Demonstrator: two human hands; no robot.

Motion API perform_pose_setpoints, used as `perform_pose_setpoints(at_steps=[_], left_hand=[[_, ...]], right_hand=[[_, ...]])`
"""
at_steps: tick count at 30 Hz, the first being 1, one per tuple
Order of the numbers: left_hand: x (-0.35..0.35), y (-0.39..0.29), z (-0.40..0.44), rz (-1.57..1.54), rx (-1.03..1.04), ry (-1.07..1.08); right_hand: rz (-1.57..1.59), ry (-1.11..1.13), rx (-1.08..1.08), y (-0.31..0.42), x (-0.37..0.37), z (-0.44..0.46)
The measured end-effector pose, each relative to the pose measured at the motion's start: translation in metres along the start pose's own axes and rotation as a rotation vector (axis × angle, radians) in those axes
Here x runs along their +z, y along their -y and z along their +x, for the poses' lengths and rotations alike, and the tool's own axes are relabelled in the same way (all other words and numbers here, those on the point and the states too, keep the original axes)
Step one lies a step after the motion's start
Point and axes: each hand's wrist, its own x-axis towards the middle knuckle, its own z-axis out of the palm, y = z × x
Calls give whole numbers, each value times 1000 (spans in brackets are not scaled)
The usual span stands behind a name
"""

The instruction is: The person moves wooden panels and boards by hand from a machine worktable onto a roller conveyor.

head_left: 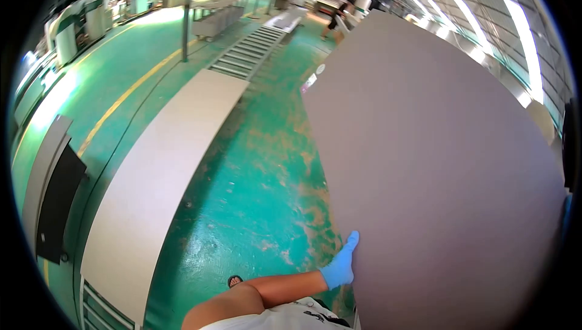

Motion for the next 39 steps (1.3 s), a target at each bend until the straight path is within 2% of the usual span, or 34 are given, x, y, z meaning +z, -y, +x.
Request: perform_pose_setpoints(at_steps=[2,8,12,14,18,21,22,23,27,32,34,36,37,38,39], left_hand=[[16,-35,-27,-36,65,-25],[26,-127,-61,-163,217,123],[14,-195,-66,-232,390,105],[9,-232,-71,-265,556,168],[-8,-312,-71,-301,802,159],[-18,-348,-80,-412,1031,48],[-22,-362,-87,-448,1073,42],[-27,-373,-93,-469,1128,42],[-62,-411,-104,-659,1296,-19],[-127,-461,-108,-829,1439,2],[-147,-484,-130,-863,1525,-6],[-159,-488,-133,-907,1547,37],[-157,-495,-139,-988,1563,-76],[-163,-503,-142,-1008,1589,-87],[-171,-509,-142,-1034,1663,-111]], right_hand=[[9,152,268,52,-42,28],[323,-122,-59,171,-61,91],[503,-215,-249,264,-47,145],[594,-247,-342,312,-33,174],[753,-301,-514,409,-4,233],[816,-306,-664,500,11,281],[705,-364,-630,539,19,298],[737,-379,-665,576,27,311],[1004,-367,-896,752,59,348],[1428,-180,-1189,1034,97,358],[1083,-278,-1281,1064,40,283],[1217,-212,-1297,1159,46,256],[1271,-102,-1411,1202,43,242],[1319,14,-1521,1241,38,228],[1301,-38,-1524,1264,30,205]])
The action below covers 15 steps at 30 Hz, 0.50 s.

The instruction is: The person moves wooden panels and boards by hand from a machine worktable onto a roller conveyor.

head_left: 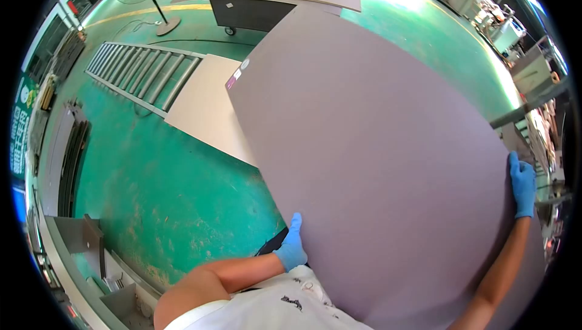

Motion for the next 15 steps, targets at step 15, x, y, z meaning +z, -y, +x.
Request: perform_pose_setpoints(at_steps=[15], left_hand=[[-10,15,150,-135,354,-361]], right_hand=[[43,408,-212,41,315,159]])
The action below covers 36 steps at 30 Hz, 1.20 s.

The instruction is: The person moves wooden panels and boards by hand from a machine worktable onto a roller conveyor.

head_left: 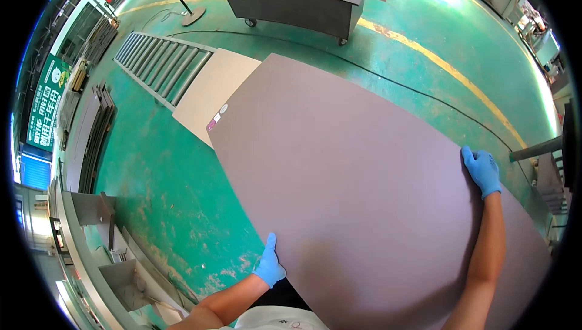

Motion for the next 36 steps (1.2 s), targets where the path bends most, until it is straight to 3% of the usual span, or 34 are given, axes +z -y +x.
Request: perform_pose_setpoints(at_steps=[9,11,14,16,18,20,23,25,26,34,36], left_hand=[[21,51,78,-62,46,-188],[29,59,94,-27,92,-149],[10,67,134,24,208,-222],[1,70,147,71,148,-110],[-5,75,171,49,94,49],[11,91,191,123,212,-27],[-20,98,239,121,171,18],[-17,102,252,86,173,-120],[-10,104,267,53,187,-222],[9,111,304,-44,146,-292],[3,105,313,50,97,-214]], right_hand=[[71,126,8,-30,112,81],[75,39,-46,-41,145,97],[172,83,-109,-43,189,126],[244,202,-206,-64,233,144],[244,333,-108,-60,259,154],[199,405,-1,-55,264,147],[166,553,65,-68,311,164],[199,618,93,-63,341,169],[170,571,74,-64,354,176],[160,583,32,-68,410,213],[147,522,8,-63,410,224]])
